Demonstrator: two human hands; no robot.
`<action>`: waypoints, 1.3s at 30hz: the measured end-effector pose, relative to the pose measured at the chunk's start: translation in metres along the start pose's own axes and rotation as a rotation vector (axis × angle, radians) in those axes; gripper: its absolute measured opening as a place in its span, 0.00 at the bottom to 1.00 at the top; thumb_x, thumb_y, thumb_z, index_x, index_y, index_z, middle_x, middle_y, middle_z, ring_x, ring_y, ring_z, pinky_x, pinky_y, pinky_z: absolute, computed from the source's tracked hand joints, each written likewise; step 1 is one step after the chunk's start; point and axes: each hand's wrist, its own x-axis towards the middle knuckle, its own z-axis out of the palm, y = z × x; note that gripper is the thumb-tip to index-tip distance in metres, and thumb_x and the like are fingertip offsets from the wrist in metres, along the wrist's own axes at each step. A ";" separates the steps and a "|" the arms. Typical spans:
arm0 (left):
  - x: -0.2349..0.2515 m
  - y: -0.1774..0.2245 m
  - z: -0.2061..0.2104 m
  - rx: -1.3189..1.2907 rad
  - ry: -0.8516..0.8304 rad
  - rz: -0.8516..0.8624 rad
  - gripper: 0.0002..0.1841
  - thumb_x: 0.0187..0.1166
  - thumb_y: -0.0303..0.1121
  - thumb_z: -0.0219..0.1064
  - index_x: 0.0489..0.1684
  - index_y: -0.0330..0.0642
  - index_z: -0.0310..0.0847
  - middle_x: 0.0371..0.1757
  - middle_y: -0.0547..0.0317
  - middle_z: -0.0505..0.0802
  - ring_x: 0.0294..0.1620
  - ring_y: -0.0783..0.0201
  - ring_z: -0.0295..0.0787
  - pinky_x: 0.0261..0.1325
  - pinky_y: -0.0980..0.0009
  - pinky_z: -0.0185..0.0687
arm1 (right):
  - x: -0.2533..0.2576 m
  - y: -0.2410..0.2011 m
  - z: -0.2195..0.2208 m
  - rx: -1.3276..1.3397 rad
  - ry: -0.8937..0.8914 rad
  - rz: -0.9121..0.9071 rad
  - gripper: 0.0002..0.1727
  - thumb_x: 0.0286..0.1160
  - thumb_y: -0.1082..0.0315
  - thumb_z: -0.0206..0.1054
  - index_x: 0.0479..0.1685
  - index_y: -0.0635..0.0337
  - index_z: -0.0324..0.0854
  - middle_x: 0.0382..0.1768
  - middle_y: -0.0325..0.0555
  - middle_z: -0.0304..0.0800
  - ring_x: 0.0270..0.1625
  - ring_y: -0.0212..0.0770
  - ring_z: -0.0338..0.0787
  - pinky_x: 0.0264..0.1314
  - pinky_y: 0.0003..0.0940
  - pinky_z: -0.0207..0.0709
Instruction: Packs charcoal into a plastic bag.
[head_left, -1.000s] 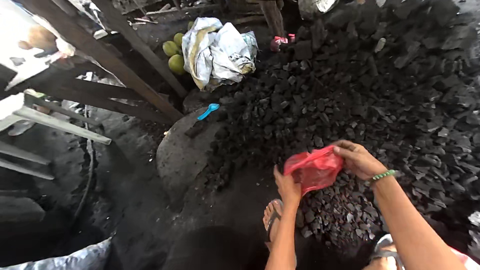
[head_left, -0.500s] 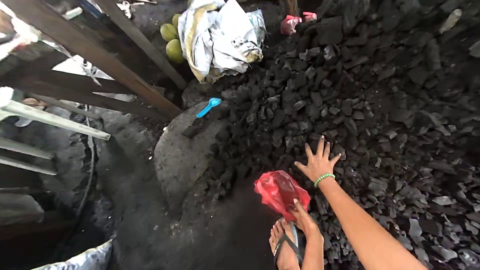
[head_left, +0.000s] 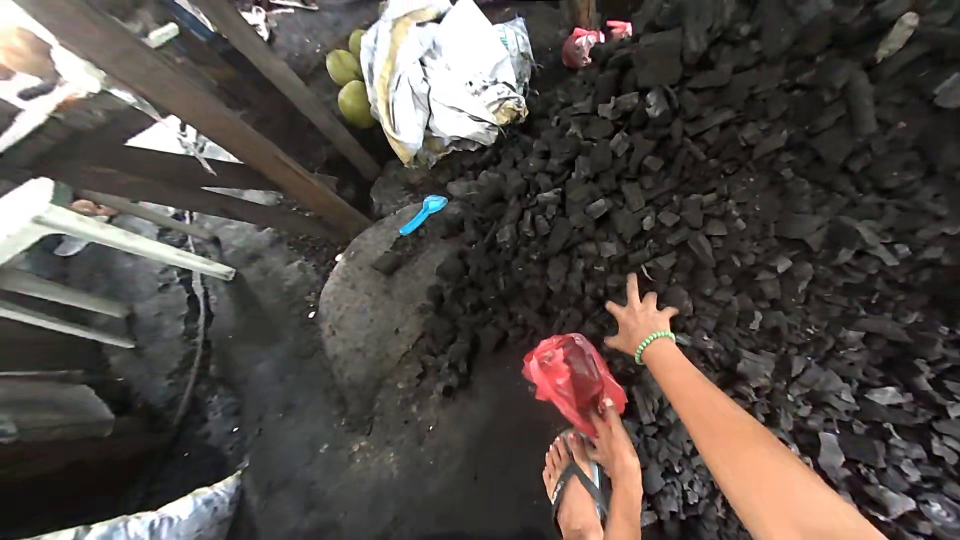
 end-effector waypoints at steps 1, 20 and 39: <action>-0.004 0.002 -0.002 -0.046 0.008 0.014 0.31 0.93 0.48 0.52 0.88 0.36 0.62 0.89 0.37 0.66 0.91 0.37 0.53 0.90 0.39 0.45 | -0.006 0.000 0.000 -0.016 -0.028 -0.004 0.43 0.61 0.47 0.83 0.83 0.38 0.75 0.97 0.56 0.27 0.86 0.84 0.54 0.65 0.89 0.60; 0.000 -0.007 0.008 -0.203 -0.070 -0.030 0.31 0.93 0.50 0.51 0.89 0.41 0.62 0.91 0.40 0.63 0.93 0.39 0.50 0.89 0.34 0.43 | -0.090 0.047 0.058 0.037 -0.013 0.005 0.33 0.73 0.37 0.68 0.75 0.43 0.83 0.90 0.54 0.59 0.91 0.72 0.52 0.72 0.87 0.53; -0.049 0.011 0.045 -0.307 -0.324 0.035 0.27 0.91 0.43 0.57 0.84 0.38 0.68 0.86 0.36 0.68 0.85 0.42 0.62 0.81 0.38 0.60 | -0.152 0.108 0.120 0.982 0.790 0.541 0.45 0.75 0.47 0.67 0.93 0.52 0.58 0.88 0.77 0.50 0.78 0.81 0.68 0.70 0.75 0.68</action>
